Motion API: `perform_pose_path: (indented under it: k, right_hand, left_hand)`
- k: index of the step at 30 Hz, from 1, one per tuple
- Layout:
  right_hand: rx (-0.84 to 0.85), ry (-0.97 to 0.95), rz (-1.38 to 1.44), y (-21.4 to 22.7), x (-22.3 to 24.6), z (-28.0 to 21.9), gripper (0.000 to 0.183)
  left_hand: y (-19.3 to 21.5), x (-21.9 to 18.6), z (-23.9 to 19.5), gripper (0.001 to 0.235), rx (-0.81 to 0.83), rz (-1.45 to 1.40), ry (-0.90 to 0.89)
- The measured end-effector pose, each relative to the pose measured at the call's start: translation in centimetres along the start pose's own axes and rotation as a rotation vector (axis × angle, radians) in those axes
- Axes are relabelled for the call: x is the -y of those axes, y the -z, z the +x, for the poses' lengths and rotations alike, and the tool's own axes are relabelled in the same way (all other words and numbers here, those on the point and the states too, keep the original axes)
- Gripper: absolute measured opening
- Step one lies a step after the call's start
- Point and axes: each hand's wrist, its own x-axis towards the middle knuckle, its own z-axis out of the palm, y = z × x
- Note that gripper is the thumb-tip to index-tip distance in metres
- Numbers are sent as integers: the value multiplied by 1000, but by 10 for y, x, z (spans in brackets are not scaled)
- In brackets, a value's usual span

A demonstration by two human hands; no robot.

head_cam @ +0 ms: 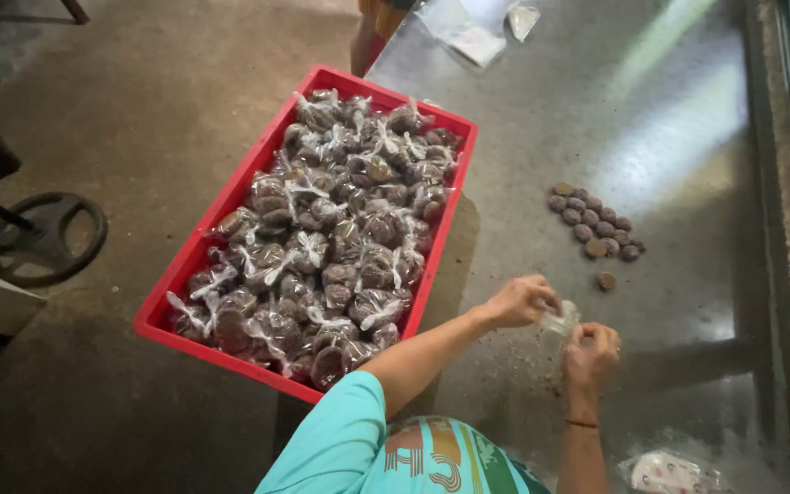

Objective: The person places round brown snacks into small clear plastic bags, ties each bag, and places it into a red bin. Later, the person switches to round yellow snacks and repeats the same bagging process.

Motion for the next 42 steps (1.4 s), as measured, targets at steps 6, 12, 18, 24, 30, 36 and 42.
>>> perform_pose_path:
  k: [6, 12, 18, 24, 30, 36, 42]
  right_hand:
    - [-69, 221, -129, -4, 14, 0, 28]
    - [185, -56, -265, -42, -17, 1, 45]
    - [625, -377, 448, -88, -78, 48, 70]
    - [262, -517, -62, -126, -110, 167, 103]
    - [72, -555, 93, -155, -86, 221, 128]
    - [339, -679, -318, -162, -54, 225, 106]
    - [320, -727, -263, -165, -29, 232, 78]
  left_hand:
    - [-13, -16, -16, 36, 13, 347, 72]
    - [-13, -16, -32, 14, 184, 434, 172]
    - [-10, 18, -32, 16, 235, 522, 427]
    - [-25, 20, -38, 19, 394, 579, 400]
    - [-33, 16, -46, 17, 418, 643, 325]
    - [-26, 14, -37, 21, 456, 569, 368]
    - [-48, 43, -46, 13, 439, 627, 359]
